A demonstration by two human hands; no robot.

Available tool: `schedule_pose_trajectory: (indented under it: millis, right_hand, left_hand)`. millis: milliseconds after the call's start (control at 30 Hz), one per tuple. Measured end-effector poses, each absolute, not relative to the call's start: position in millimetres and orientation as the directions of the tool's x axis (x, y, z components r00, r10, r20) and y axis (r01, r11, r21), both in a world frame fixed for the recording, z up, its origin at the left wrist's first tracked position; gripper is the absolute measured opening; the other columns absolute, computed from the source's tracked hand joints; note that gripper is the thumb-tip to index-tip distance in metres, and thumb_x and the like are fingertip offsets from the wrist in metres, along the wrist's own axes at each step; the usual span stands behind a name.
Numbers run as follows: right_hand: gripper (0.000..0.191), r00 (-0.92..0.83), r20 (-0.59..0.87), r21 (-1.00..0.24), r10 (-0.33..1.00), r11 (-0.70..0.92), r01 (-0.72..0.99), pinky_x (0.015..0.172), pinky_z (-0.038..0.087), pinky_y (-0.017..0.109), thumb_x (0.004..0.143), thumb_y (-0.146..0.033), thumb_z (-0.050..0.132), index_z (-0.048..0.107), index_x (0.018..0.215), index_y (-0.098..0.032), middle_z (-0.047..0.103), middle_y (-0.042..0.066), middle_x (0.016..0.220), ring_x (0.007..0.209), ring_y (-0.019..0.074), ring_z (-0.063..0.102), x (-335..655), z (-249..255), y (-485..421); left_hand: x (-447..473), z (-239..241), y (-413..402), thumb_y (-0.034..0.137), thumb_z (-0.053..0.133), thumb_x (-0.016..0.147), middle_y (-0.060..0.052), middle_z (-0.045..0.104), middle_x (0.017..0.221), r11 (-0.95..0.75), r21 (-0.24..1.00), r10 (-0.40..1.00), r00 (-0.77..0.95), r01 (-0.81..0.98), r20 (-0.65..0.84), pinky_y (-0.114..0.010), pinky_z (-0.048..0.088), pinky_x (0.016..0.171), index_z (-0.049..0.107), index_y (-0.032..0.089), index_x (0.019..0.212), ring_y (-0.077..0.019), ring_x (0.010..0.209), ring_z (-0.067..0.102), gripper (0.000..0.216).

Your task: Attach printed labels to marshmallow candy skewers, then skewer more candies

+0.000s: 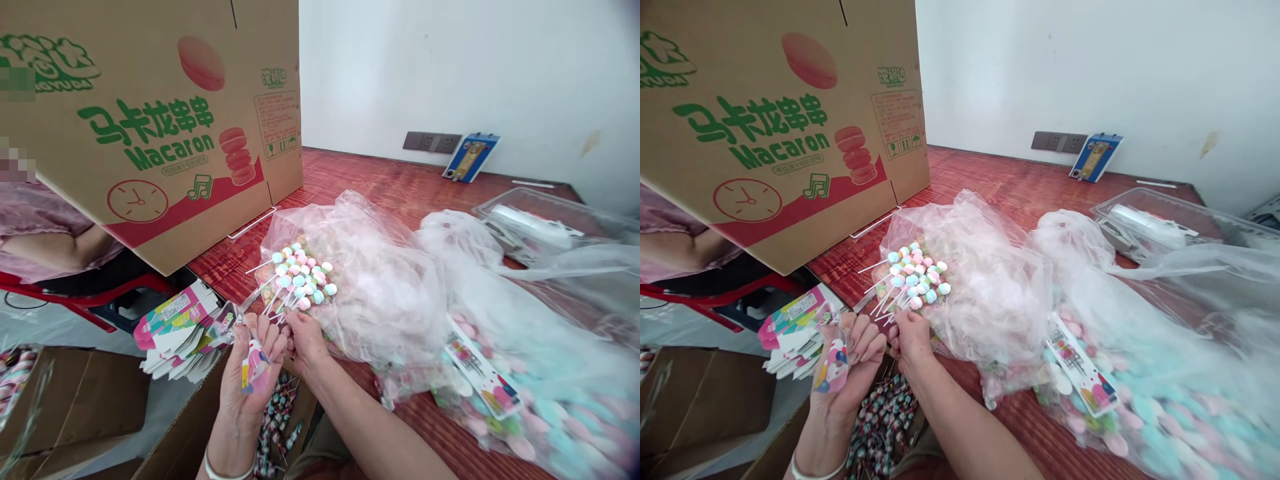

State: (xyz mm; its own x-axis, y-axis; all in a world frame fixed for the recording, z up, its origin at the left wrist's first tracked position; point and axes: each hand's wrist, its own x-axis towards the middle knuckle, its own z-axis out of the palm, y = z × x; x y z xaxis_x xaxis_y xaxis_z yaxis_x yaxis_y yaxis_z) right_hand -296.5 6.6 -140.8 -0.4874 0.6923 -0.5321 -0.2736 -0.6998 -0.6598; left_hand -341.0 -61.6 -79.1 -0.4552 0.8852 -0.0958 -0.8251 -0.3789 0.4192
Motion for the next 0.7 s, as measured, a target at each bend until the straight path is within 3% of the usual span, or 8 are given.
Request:
schedule_pose_trajectory:
  millis: [167,400,700]
  right_hand:
    - [0.038,-0.487,-0.518,-0.641,0.704,-0.696,-0.324,0.031,0.018,0.015,0.064,-0.041,0.08,0.049,0.069,-0.02,0.051,-0.011,0.048,0.032,0.0017,0.031,-268,-139,3]
    - [0.027,-0.541,-0.529,-0.579,0.654,-0.744,-0.333,0.034,0.02,0.016,0.073,-0.04,0.069,0.051,0.072,-0.02,0.052,-0.009,0.046,0.032,0.0032,0.03,-272,-139,14]
    - [0.018,-0.386,-0.502,-0.749,0.773,-0.613,-0.253,0.03,0.016,0.018,0.07,-0.025,0.058,0.045,0.059,-0.022,0.044,-0.01,0.038,0.028,0.0042,0.027,-286,-138,10]
  left_hand:
    - [-339,-83,-60,0.029,0.084,0.072,0.008,0.036,0.059,-0.351,0.411,0.892,-0.434,-0.841,-0.128,-0.018,0.034,0.044,0.048,0.018,0.068,-0.0055,0.047,0.032,0.039]
    - [-333,-84,-60,0.028,0.084,0.072,0.007,0.036,0.061,-0.302,0.416,0.907,-0.393,-0.858,-0.153,-0.019,0.036,0.045,0.046,0.018,0.067,-0.0064,0.049,0.035,0.04]
    - [-338,-88,-64,0.026,0.084,0.073,0.007,0.038,0.062,-0.296,0.436,0.904,-0.396,-0.85,-0.158,-0.02,0.036,0.046,0.05,0.018,0.07,-0.0063,0.049,0.036,0.035]
